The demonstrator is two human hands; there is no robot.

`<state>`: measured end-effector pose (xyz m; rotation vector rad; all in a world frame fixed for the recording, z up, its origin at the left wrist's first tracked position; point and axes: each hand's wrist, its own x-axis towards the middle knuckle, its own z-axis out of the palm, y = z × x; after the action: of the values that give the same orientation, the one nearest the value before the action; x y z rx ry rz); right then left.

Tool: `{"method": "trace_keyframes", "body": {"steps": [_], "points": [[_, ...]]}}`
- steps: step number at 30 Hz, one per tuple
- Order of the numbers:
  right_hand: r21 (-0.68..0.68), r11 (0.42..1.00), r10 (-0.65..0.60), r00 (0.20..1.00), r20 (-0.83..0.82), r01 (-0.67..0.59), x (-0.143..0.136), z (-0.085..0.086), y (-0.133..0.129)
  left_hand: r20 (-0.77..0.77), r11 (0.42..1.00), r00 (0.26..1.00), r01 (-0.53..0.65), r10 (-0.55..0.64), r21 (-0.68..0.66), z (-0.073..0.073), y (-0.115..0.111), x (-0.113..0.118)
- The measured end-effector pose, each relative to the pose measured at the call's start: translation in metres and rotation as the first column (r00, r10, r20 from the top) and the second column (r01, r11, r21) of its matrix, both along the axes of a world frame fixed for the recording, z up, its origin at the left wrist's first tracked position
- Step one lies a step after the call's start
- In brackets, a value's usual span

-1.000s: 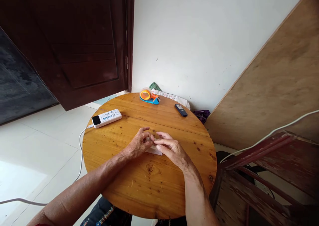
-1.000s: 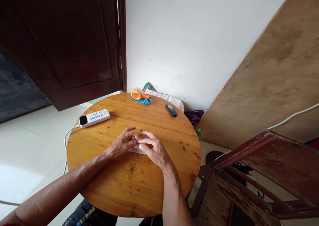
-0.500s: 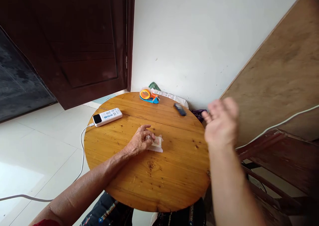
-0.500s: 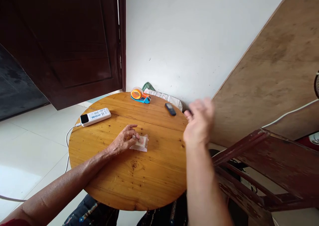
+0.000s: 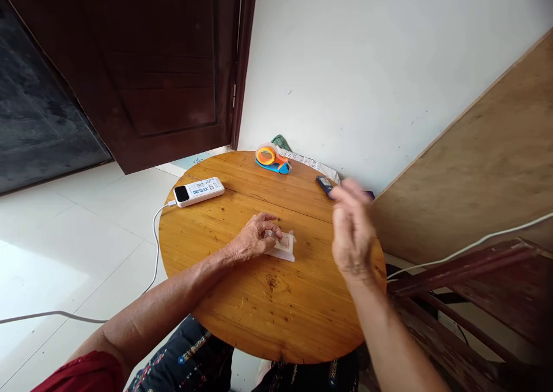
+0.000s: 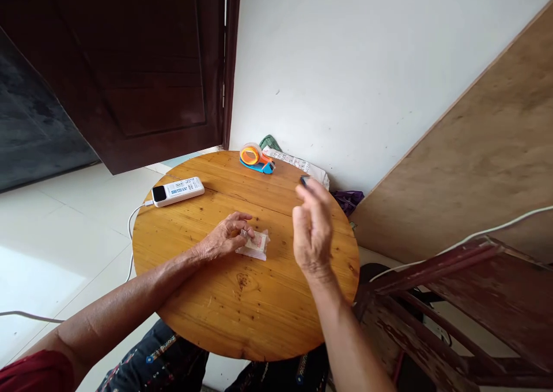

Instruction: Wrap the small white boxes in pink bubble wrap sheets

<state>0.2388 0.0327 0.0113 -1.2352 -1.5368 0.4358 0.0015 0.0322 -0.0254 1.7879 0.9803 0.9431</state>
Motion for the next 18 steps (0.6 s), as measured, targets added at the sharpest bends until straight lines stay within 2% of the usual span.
{"method": "trace_keyframes", "body": {"steps": [2,3,5,7,9,12,15,18], "points": [[-0.198,0.980,-0.047,0.956,-0.288,-0.012,-0.016,-0.027,0.005,0.012,1.000,1.000,-0.002,0.003,-0.016,0.000,0.000,0.000],[-0.277,0.961,-0.128,0.908,-0.399,0.014,-0.019,-0.037,0.008,0.021,1.000,1.000,-0.002,0.003,-0.030,-0.001,0.001,0.001],[-0.367,0.930,-0.180,0.841,-0.510,-0.024,-0.018,-0.050,0.012,0.041,0.998,0.999,0.003,0.000,-0.064,-0.002,0.002,0.002],[-0.390,0.918,-0.155,0.840,-0.520,-0.072,-0.013,-0.052,0.011,0.066,0.995,0.998,0.008,-0.001,-0.101,-0.004,0.004,0.003],[-0.370,0.919,-0.052,0.887,-0.459,-0.138,-0.009,-0.048,0.006,0.087,0.993,0.996,0.013,-0.003,-0.119,-0.006,0.006,0.003],[-0.292,0.919,0.178,0.939,-0.295,-0.265,-0.007,-0.036,-0.003,0.110,0.993,0.994,0.019,-0.006,-0.115,-0.008,0.007,0.003],[-0.285,0.878,0.373,0.923,-0.099,-0.385,-0.008,-0.023,-0.009,0.141,0.990,0.990,0.034,-0.014,-0.136,-0.008,0.008,0.001],[-0.354,0.832,0.485,0.869,0.093,-0.427,-0.009,-0.012,-0.012,0.176,0.988,0.984,0.024,0.003,-0.150,-0.005,0.008,-0.001]]}}
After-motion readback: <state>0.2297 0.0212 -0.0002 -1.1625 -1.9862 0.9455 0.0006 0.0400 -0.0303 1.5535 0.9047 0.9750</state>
